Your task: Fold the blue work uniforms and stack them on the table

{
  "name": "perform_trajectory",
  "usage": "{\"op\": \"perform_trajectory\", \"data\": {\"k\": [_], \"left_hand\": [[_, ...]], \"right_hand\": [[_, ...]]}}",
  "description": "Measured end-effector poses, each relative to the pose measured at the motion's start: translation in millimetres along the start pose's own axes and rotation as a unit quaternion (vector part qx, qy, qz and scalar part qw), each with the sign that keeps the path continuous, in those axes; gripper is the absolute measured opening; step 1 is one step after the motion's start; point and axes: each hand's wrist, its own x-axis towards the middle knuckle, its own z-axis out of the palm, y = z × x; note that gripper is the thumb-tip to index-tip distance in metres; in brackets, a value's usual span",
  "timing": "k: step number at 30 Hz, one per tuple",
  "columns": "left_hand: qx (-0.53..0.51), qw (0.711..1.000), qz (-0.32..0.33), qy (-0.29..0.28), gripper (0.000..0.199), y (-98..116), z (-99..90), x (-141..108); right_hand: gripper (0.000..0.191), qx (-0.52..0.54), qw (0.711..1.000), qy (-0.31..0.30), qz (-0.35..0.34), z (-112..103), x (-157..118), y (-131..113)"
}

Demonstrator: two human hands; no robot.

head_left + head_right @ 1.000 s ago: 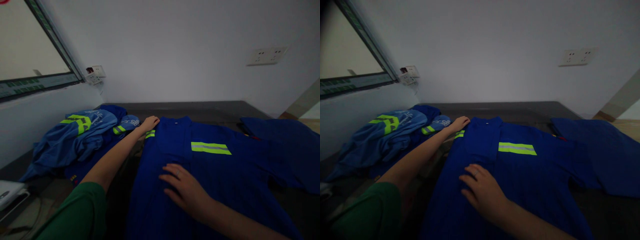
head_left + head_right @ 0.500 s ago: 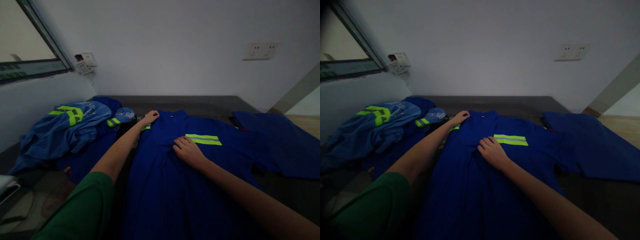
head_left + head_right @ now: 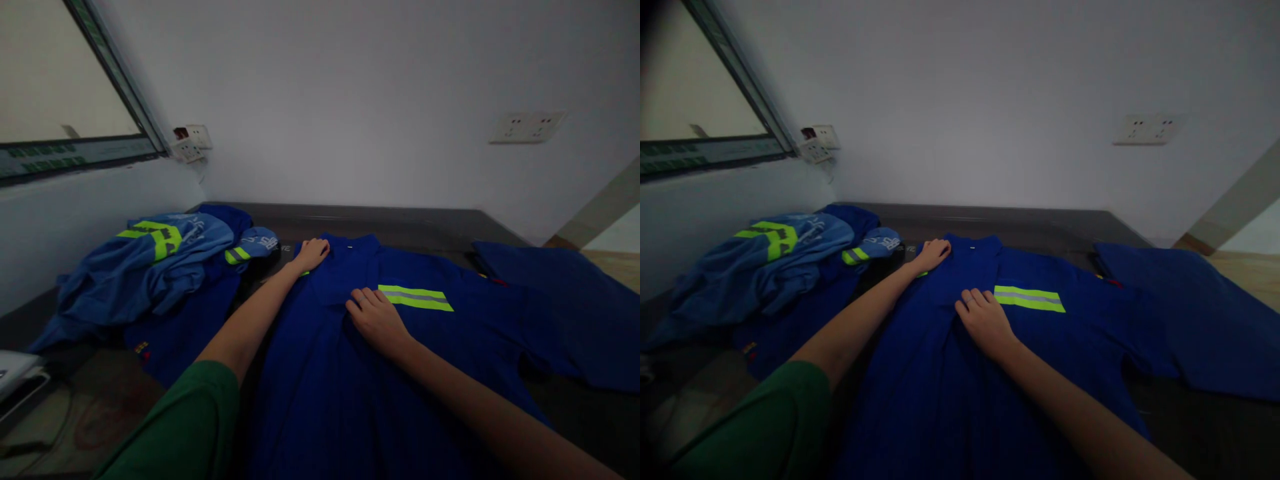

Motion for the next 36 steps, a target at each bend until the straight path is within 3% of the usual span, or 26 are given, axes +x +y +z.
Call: {"op": "perform_trajectory", "data": {"k": [4, 10, 13, 19, 23, 26, 29, 33, 36], "left_hand": [[0.023, 0.999, 0.025, 0.002, 0.018, 0, 1.2, -1], [0.042, 0.998, 0.046, 0.008, 0.019, 0, 1.3, 2], [0.055, 0.998, 0.038, 0.015, 0.018, -1, 0.8, 3], [0.106, 0.988, -0.059, 0.096, 0.023, -29, -24.8, -15], [0.147, 0.973, -0.120, 0.133, 0.035, -48, -49.9, -37], [0.114, 0.986, -0.089, 0.085, 0.035, -40, -49.0, -48], [0.055, 0.997, -0.055, -0.016, 0.039, -15, -27.6, -55], [0.017, 0.991, -0.090, -0.093, 0.065, 13, -1.3, -62], [0.012, 0.987, -0.118, -0.108, 0.064, 14, -0.2, -62]], "right_hand": [[0.016, -0.018, 1.000, -0.006, 0.023, -6, 1, 5], [0.008, -0.012, 1.000, 0.009, -0.013, -28, -4, 2], [0.011, -0.005, 1.000, -0.003, -0.025, -26, -6, -2], [0.017, 0.022, 0.998, -0.054, 0.000, -8, -17, -4], [0.028, 0.028, 0.998, -0.050, 0.015, -24, -23, -12], [0.042, 0.051, 0.998, -0.025, -0.042, -40, -24, -27], [0.044, 0.094, 0.989, -0.018, -0.112, -46, -25, -40], [0.030, 0.099, 0.981, -0.049, -0.160, -39, -29, -45], [0.029, 0.090, 0.980, -0.049, -0.170, -35, -34, -43]]}}
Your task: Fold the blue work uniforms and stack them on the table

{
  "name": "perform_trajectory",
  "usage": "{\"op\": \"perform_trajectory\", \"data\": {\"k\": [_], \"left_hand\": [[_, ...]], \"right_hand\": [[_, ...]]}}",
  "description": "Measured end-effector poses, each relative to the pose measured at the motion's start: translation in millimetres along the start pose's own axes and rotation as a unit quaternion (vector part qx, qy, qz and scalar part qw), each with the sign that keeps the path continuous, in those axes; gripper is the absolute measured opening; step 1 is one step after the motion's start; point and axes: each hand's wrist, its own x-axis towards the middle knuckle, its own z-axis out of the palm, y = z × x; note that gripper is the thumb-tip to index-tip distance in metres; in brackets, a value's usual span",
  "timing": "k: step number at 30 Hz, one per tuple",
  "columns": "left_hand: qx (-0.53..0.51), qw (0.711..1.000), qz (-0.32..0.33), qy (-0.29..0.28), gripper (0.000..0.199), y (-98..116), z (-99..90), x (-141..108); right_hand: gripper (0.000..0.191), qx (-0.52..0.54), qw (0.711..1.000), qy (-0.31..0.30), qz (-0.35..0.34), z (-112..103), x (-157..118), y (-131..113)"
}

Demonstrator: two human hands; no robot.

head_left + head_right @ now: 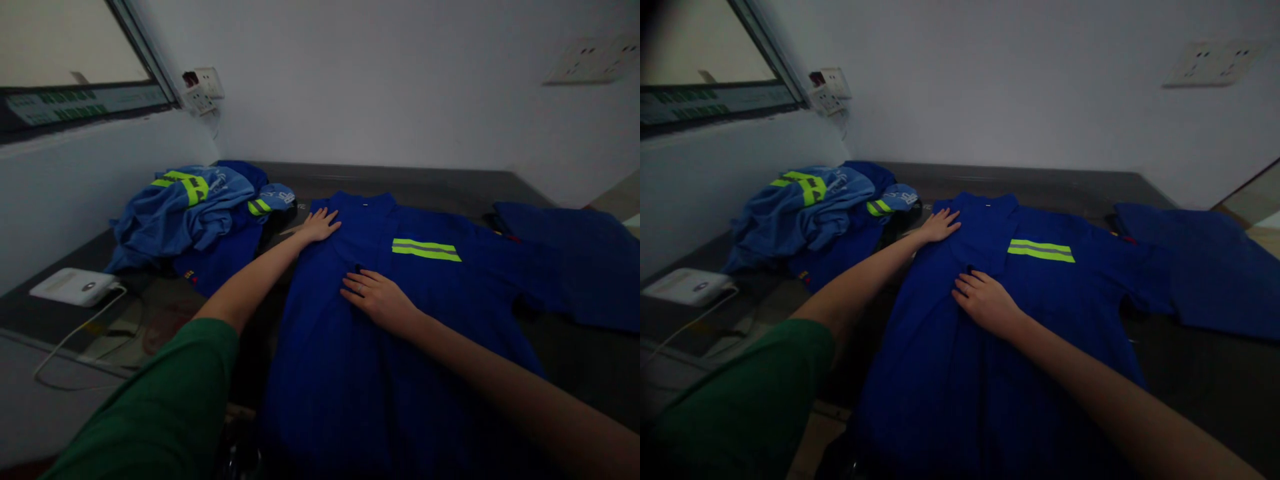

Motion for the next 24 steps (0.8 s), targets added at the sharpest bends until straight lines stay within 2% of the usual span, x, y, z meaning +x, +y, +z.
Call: {"op": "perform_trajectory", "data": {"k": [3, 8, 10, 13, 17, 20, 24], "left_hand": [[0.004, 1.000, -0.014, 0.001, 0.058, -9, -6.2, 8], [-0.004, 0.997, -0.010, 0.073, 0.049, -29, -12.4, 32], [-0.004, 0.996, -0.007, 0.091, 0.044, -38, -16.9, 45], [-0.002, 0.995, 0.003, 0.104, 0.037, -52, -28.4, 64], [-0.010, 0.994, 0.057, 0.092, 0.025, -64, -46.9, 85], [-0.025, 0.991, 0.110, 0.072, 0.030, -66, -59.5, 94], [-0.034, 0.984, 0.157, 0.082, 0.039, -63, -70.7, 102]], "right_hand": [[0.029, 0.002, 1.000, 0.012, 0.013, 0, -6, -4], [0.033, 0.029, 0.995, 0.047, 0.080, -1, -15, -25], [0.035, 0.055, 0.989, 0.072, 0.116, 1, -18, -32], [0.028, 0.106, 0.973, 0.097, 0.181, 5, -22, -36], [0.024, 0.137, 0.965, 0.104, 0.196, 9, -21, -37], [0.027, 0.144, 0.961, 0.128, 0.199, 13, -20, -37], [0.023, 0.154, 0.956, 0.164, 0.188, 22, -20, -36]]}}
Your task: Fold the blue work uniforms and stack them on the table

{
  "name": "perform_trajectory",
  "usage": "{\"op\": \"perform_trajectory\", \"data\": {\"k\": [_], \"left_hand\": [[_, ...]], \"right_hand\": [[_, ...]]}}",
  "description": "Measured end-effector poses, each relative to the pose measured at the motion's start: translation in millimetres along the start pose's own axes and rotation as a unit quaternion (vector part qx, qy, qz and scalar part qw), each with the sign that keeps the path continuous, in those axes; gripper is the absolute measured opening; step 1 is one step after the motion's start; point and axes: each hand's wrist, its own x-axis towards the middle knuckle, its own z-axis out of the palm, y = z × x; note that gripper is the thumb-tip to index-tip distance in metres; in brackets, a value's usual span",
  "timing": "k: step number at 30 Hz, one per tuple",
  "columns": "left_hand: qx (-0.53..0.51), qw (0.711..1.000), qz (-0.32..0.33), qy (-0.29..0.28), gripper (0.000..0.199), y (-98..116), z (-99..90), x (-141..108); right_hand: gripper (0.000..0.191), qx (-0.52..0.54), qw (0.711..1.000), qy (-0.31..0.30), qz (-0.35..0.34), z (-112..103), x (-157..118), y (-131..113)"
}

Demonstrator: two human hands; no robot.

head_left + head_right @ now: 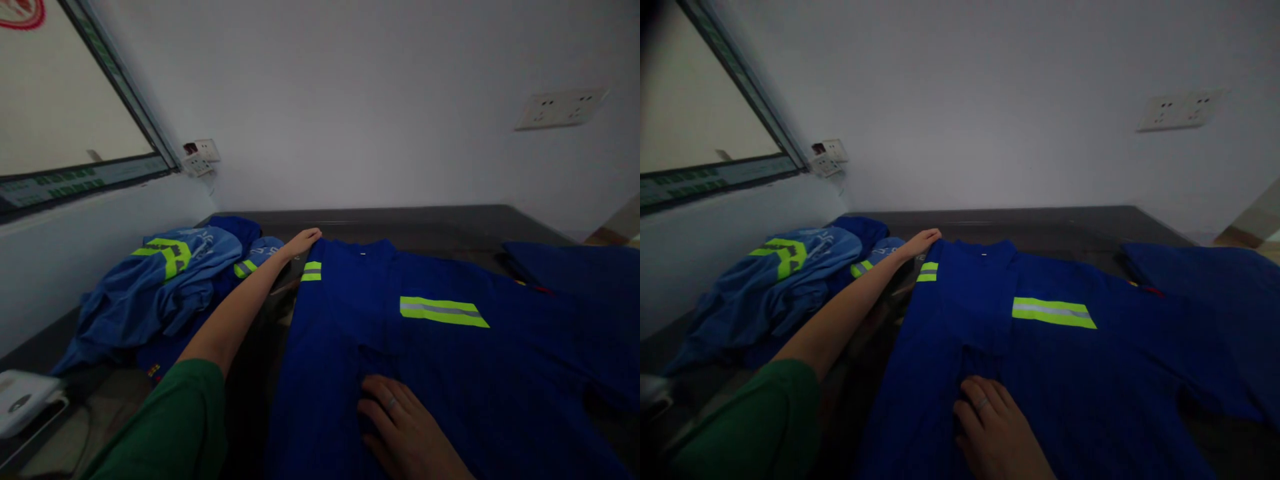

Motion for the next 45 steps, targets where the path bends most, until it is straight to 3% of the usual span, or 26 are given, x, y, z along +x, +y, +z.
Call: {"op": "perform_trajectory", "data": {"k": [4, 12, 18, 21, 23, 30, 36, 38, 41, 45], "left_hand": [[0.013, 0.999, 0.029, 0.002, 0.035, -3, 2.6, 5], [0.124, 0.990, 0.045, -0.041, 0.018, -6, 30.4, -4], [0.182, 0.983, -0.003, 0.029, 0.020, 18, 25.3, -20], [0.176, 0.980, -0.045, 0.087, 0.021, 40, 23.8, -41], [0.142, 0.984, -0.059, 0.086, 0.025, 60, 27.3, -62], [0.032, 0.998, -0.020, -0.044, 0.049, 141, 42.6, -154], [-0.145, 0.983, 0.013, -0.108, 0.053, 202, 32.7, -209], [-0.249, 0.964, 0.013, -0.095, 0.052, 209, 25.8, -217], [-0.344, 0.938, -0.031, -0.023, 0.048, 205, 14.8, -226], [-0.265, 0.960, -0.084, 0.030, 0.048, 200, 7.6, -245]], "right_hand": [[0.020, -0.011, 1.000, 0.018, -0.015, 5, 0, 5], [0.023, -0.015, 0.999, 0.031, 0.001, 5, 5, 2], [0.022, -0.022, 1.000, -0.008, -0.005, -1, 4, 1], [0.023, -0.026, 0.999, -0.030, -0.008, -2, 4, 1], [0.024, -0.025, 0.999, -0.038, -0.014, -4, 4, 1], [0.025, -0.015, 0.997, -0.074, -0.020, -7, 5, 1], [0.025, 0.002, 0.996, -0.092, -0.021, -7, 4, 4], [0.022, 0.022, 0.995, -0.097, -0.011, -11, 9, 7], [0.023, 0.029, 0.996, -0.074, 0.031, -17, 25, 11], [0.034, -0.085, 0.994, -0.056, 0.051, -15, 56, 12]]}}
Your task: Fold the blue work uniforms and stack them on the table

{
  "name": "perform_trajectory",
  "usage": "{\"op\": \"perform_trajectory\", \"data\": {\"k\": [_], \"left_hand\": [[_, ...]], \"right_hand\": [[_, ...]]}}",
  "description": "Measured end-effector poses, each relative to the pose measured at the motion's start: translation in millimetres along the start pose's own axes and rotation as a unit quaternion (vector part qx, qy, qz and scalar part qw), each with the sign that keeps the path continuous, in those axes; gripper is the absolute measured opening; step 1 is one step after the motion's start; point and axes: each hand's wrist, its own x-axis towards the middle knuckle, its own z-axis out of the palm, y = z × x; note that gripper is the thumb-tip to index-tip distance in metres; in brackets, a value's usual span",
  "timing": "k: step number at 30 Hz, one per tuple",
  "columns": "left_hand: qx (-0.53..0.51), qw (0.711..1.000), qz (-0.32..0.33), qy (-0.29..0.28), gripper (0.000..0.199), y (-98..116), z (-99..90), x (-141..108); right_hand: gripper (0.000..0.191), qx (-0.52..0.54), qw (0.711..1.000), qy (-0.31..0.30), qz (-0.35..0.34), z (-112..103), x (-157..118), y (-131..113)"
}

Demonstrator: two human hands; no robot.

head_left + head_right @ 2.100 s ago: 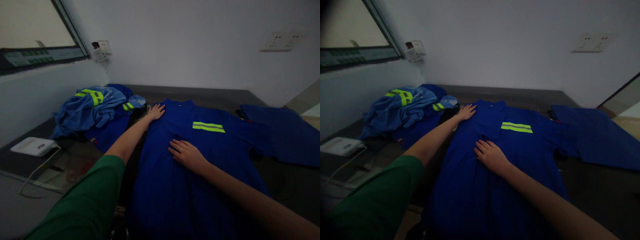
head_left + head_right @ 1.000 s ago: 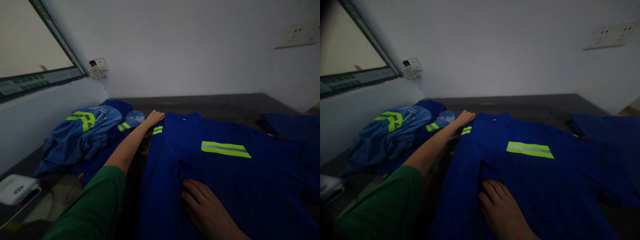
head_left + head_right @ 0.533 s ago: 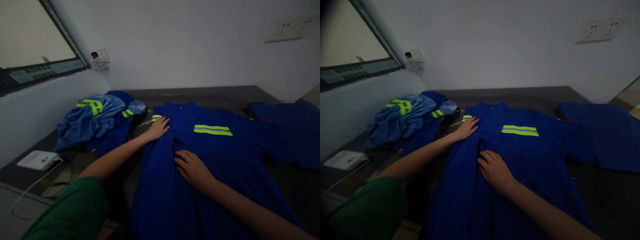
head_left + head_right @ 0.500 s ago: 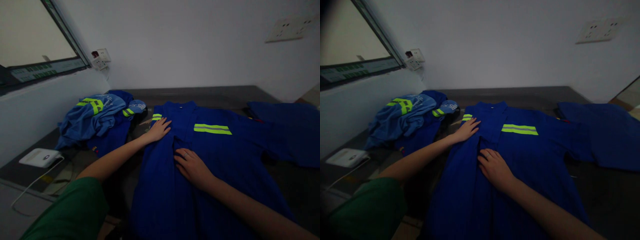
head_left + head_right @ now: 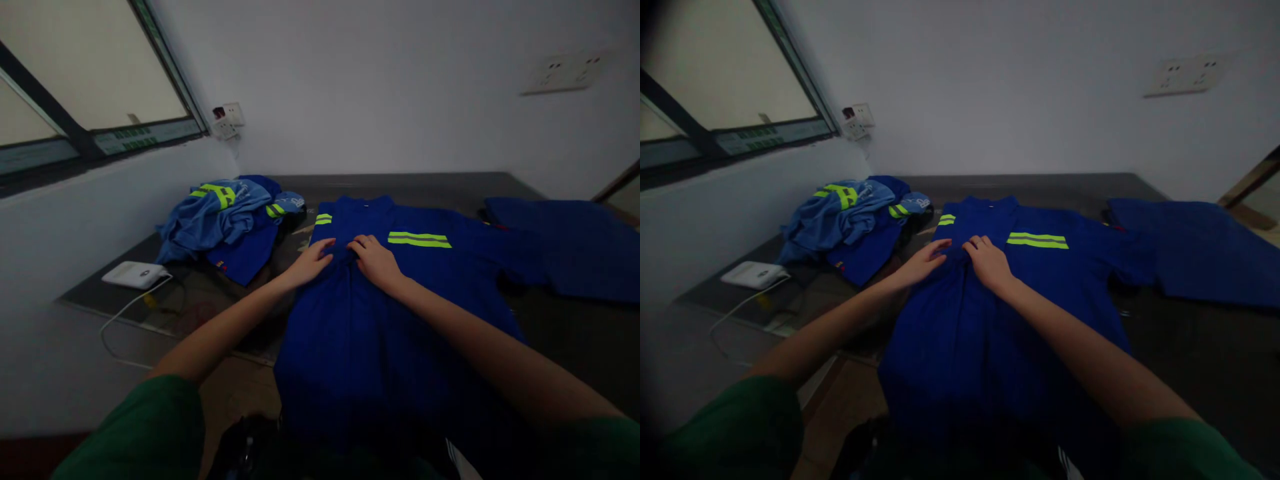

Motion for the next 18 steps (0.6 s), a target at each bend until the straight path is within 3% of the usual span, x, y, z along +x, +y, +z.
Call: {"op": "perform_trajectory", "data": {"k": [4, 7, 9, 11, 15, 18], "left_hand": [[0.147, 0.988, 0.026, -0.049, 0.044, 15, 13.0, -33], [0.242, 0.969, 0.040, -0.019, 0.039, 40, 26.5, -56], [0.305, 0.952, 0.017, 0.011, 0.037, 59, 32.2, -66], [0.348, 0.937, -0.035, -0.014, 0.044, 75, 36.0, -72], [0.351, 0.926, -0.089, -0.111, 0.036, 90, 39.6, -76], [0.305, 0.942, -0.096, -0.097, 0.029, 91, 38.9, -77]], "right_hand": [[0.031, -0.040, 0.998, -0.040, 0.028, 8, 23, -4], [0.027, 0.011, 0.991, -0.043, 0.125, 13, 29, -1], [0.025, 0.043, 0.981, -0.043, 0.184, 14, 30, 3], [0.023, 0.059, 0.975, -0.046, 0.208, 15, 29, 5], [0.020, 0.071, 0.977, -0.050, 0.194, 17, 26, 7], [0.021, 0.082, 0.978, -0.046, 0.188, 20, 26, 8]]}}
